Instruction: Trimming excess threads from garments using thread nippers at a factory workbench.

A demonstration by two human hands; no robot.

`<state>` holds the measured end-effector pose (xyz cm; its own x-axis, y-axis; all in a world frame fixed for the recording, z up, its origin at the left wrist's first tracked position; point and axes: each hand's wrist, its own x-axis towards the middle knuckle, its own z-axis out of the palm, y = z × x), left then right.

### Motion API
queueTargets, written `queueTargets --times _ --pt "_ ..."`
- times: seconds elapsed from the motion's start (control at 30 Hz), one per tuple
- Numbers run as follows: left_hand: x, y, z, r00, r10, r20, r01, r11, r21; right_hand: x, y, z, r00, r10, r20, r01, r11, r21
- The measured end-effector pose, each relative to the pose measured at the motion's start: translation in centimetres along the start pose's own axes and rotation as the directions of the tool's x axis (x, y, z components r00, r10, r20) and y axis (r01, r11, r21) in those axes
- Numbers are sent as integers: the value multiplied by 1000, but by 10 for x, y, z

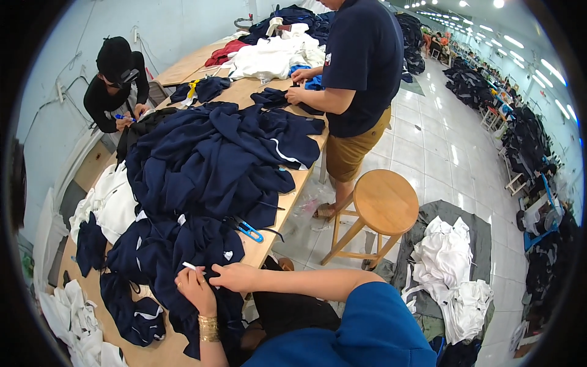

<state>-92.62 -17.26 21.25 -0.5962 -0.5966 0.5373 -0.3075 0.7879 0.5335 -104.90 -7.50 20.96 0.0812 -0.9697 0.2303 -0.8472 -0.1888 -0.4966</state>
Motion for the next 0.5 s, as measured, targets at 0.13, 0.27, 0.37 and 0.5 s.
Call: queueTargets --times 0.13,0.27,0.37,0.5 --pt "-14 -12 4 986 -86 -141 107 983 148 8 -4 8 994 -52 -95 49 998 -39" --pt "-8 -39 7 983 -86 -161 83 996 -23 14 -30 13 945 -298 133 311 946 -91" --pt "-5 -33 9 983 13 -182 -16 1000 -12 30 -31 -1 944 -278 177 282 959 4" --pt "-11 -15 -3 917 -384 -110 339 894 -294 48 -12 -10 926 187 329 -375 576 726"
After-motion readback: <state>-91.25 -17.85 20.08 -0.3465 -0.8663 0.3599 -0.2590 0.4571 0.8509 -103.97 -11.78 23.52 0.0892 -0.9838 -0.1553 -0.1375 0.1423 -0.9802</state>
